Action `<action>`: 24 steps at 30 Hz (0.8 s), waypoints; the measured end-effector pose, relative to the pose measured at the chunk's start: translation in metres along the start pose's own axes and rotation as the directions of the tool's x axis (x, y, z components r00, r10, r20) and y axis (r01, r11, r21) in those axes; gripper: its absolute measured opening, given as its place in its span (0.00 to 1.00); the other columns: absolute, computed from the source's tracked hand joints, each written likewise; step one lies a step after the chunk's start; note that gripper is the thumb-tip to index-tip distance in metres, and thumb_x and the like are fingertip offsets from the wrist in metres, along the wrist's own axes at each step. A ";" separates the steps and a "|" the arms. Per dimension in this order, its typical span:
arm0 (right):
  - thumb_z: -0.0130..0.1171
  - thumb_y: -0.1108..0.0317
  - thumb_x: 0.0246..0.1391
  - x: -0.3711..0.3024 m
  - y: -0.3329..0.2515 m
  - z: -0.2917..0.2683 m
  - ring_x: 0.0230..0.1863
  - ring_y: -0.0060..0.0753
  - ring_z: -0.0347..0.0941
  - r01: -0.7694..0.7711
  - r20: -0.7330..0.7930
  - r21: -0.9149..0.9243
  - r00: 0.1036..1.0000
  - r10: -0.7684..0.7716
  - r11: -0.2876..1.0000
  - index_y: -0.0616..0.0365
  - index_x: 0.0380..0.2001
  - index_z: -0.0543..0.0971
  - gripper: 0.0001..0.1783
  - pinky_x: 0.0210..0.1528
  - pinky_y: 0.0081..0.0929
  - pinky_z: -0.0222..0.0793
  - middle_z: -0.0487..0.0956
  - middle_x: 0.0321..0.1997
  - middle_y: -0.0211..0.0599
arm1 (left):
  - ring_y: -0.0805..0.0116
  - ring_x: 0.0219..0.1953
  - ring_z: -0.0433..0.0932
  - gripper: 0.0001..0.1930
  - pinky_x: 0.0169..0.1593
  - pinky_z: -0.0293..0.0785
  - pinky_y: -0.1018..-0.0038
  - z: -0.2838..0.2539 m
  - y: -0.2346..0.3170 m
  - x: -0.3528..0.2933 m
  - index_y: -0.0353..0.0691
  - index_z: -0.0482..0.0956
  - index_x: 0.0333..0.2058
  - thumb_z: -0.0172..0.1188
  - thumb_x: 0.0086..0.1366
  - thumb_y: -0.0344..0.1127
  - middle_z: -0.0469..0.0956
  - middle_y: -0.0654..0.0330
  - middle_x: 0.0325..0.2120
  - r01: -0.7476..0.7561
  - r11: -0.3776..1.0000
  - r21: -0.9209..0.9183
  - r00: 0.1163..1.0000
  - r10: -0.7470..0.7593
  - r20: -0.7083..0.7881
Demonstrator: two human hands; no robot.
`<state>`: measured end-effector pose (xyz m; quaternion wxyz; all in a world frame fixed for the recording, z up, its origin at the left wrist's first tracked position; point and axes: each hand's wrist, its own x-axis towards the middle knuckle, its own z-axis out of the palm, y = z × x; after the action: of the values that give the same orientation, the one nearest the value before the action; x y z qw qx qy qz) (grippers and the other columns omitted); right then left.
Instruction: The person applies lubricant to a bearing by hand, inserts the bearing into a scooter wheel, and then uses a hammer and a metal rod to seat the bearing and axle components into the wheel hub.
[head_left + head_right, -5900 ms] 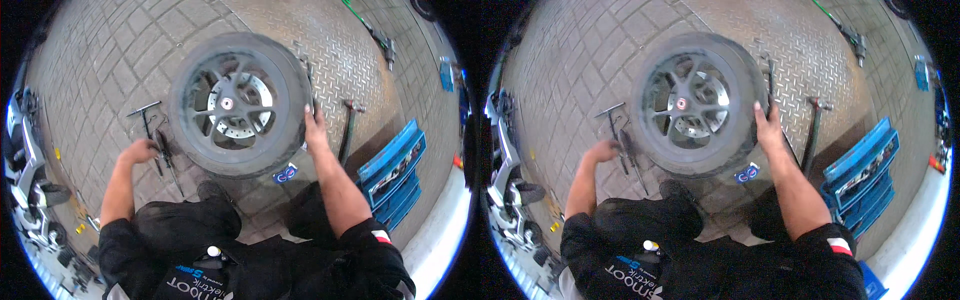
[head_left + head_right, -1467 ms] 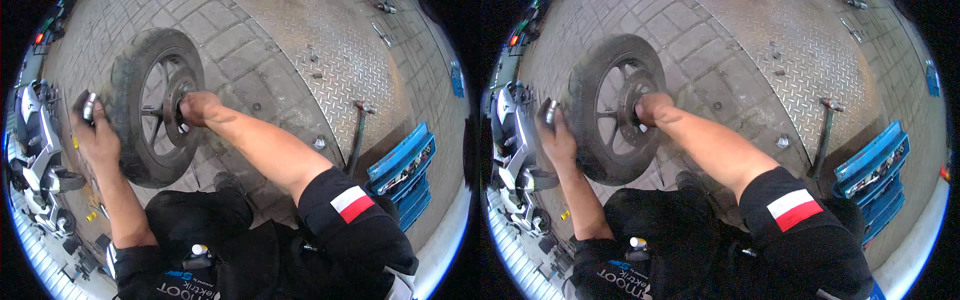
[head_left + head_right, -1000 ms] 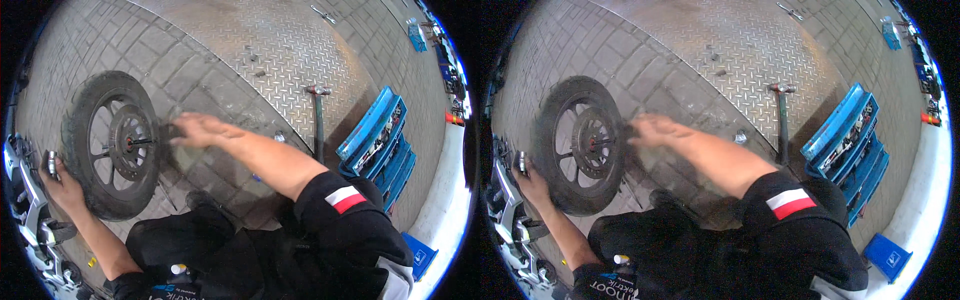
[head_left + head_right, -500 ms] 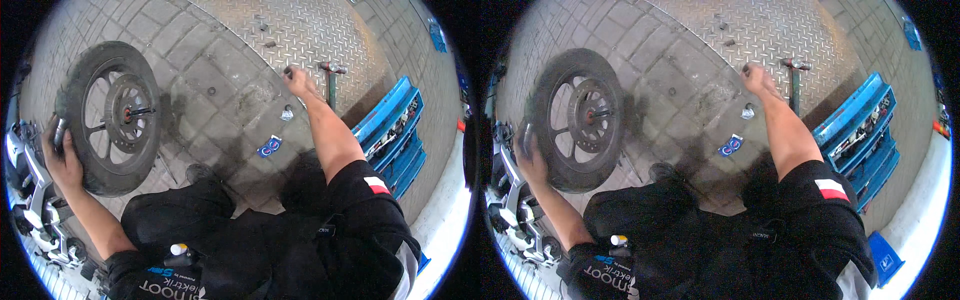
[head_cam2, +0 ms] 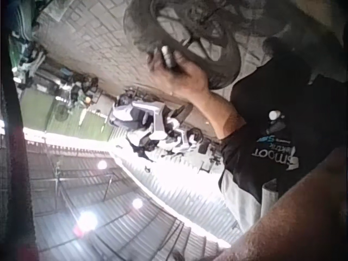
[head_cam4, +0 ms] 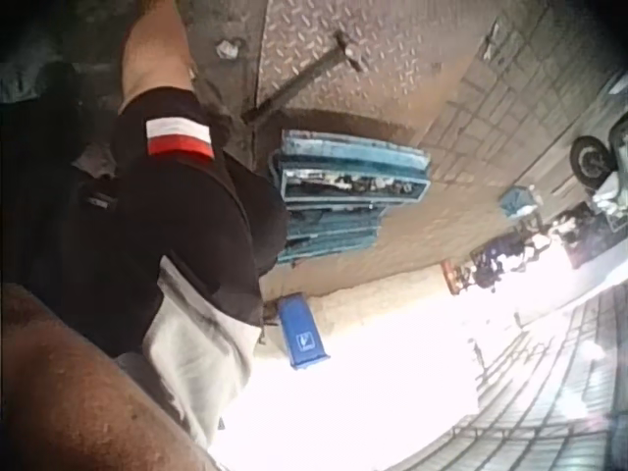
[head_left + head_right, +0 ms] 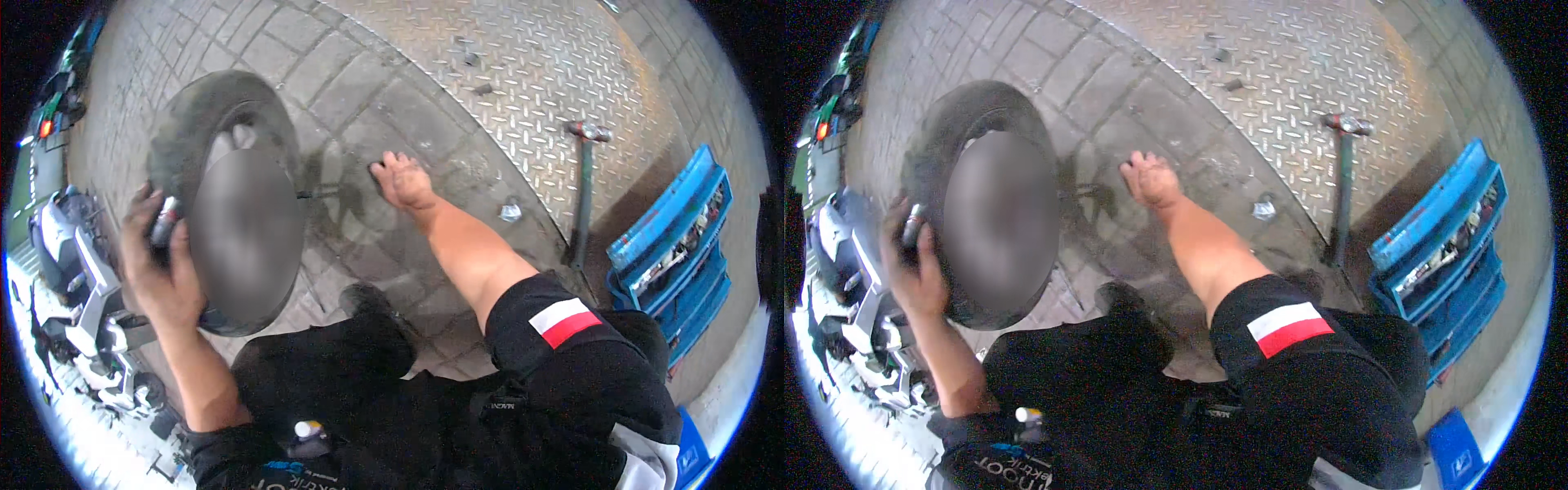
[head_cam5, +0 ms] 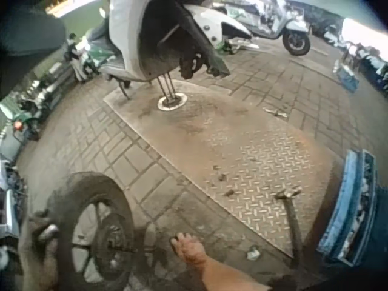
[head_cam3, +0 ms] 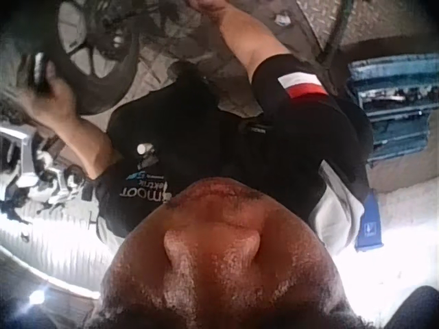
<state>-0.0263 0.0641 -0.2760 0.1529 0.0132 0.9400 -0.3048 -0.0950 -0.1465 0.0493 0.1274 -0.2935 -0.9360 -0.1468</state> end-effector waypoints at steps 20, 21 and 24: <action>0.70 0.62 0.43 -0.040 0.139 -0.116 0.50 0.50 0.74 0.040 -0.150 0.213 0.989 -0.008 0.976 0.60 0.41 0.79 0.22 0.51 0.39 0.70 0.77 0.47 0.49 | 0.60 0.41 0.77 0.10 0.61 0.64 0.57 0.126 0.149 -0.026 0.43 0.74 0.36 0.53 0.55 0.35 0.76 0.56 0.29 -0.651 0.645 -0.401 0.318 0.711 0.628; 0.72 0.62 0.40 -0.044 0.111 -0.108 0.54 0.51 0.70 0.127 -0.057 0.240 0.991 -0.117 0.963 0.60 0.41 0.80 0.23 0.55 0.40 0.67 0.75 0.51 0.49 | 0.61 0.41 0.77 0.11 0.61 0.64 0.58 0.116 0.147 -0.024 0.44 0.74 0.37 0.54 0.54 0.34 0.75 0.58 0.30 -0.633 0.680 -0.370 0.323 0.666 0.672; 0.64 0.69 0.44 -0.039 0.018 -0.049 0.51 0.46 0.74 0.183 0.063 0.339 0.974 -0.216 0.923 0.55 0.44 0.80 0.19 0.51 0.36 0.71 0.77 0.50 0.47 | 0.62 0.40 0.77 0.10 0.60 0.65 0.59 0.095 0.136 -0.020 0.45 0.73 0.36 0.55 0.53 0.35 0.74 0.60 0.30 -0.635 0.687 -0.353 0.404 0.685 0.607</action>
<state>-0.0010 0.1094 -0.2370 0.1629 -0.0724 0.8630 -0.4727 -0.0134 -0.0173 -0.0178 -0.1989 -0.6744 -0.7110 0.0072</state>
